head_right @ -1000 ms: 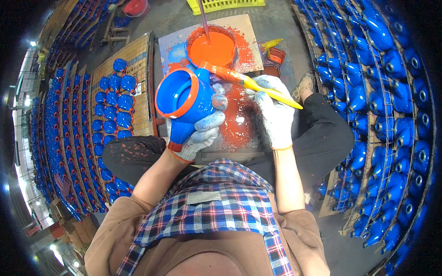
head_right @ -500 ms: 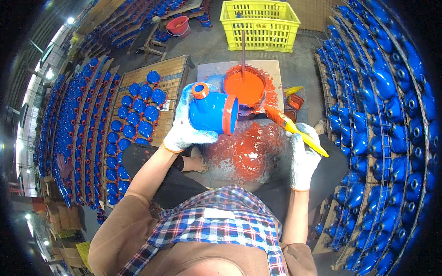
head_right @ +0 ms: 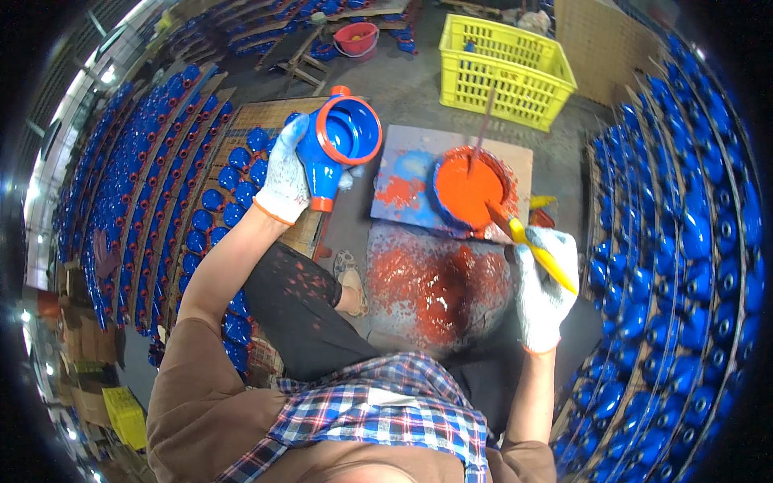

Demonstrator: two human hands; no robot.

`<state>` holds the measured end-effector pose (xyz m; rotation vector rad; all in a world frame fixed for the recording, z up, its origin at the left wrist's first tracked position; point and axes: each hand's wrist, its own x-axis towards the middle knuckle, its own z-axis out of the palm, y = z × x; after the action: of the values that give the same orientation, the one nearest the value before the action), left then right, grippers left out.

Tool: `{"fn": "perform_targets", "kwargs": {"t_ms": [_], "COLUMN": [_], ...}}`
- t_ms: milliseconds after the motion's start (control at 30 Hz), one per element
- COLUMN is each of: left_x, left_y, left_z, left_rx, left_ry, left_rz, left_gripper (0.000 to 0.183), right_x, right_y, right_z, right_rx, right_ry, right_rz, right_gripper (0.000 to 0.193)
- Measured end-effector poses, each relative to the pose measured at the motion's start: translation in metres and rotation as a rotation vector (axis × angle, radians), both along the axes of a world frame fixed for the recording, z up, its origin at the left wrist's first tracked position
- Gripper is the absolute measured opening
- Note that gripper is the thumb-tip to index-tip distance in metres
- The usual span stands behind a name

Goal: Painting blue objects with orange paint using a brush.

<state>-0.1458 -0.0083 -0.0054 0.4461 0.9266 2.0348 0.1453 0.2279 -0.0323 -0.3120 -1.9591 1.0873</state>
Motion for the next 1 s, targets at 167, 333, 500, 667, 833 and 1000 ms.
{"fn": "perform_targets", "kwargs": {"t_ms": [167,333,500,667,833,1000], "left_x": [-0.060,-0.090,-0.107,-0.138,-0.200,-0.245], "left_y": [-0.012,-0.010,-0.001,-0.003,0.003,0.011], "left_z": [-0.025,-0.074,-0.134,-0.178,-0.185,-0.198], "left_rx": [0.075,0.041,-0.182,-0.766,-1.505,-1.835], "left_ry": [-0.251,-0.418,-0.413,0.040,0.661,0.698], "left_rz": [-0.014,0.158,0.453,0.540,0.364,0.344], "left_gripper": [0.065,0.076,0.055,0.067,0.102,0.089], "right_x": [-0.023,-0.034,-0.045,-0.053,-0.058,-0.053], "right_y": [0.003,0.009,0.011,0.006,0.004,0.003], "right_z": [-0.002,-0.009,-0.008,0.002,0.004,0.002], "right_rx": [-0.019,0.045,0.143,0.220,0.158,0.278], "right_ry": [-0.140,-0.245,-0.320,-0.390,-0.418,-0.400], "right_rz": [-0.007,-0.058,-0.085,-0.194,-0.219,-0.245], "right_gripper": [0.024,0.023,0.016,0.016,0.018,0.023]}}
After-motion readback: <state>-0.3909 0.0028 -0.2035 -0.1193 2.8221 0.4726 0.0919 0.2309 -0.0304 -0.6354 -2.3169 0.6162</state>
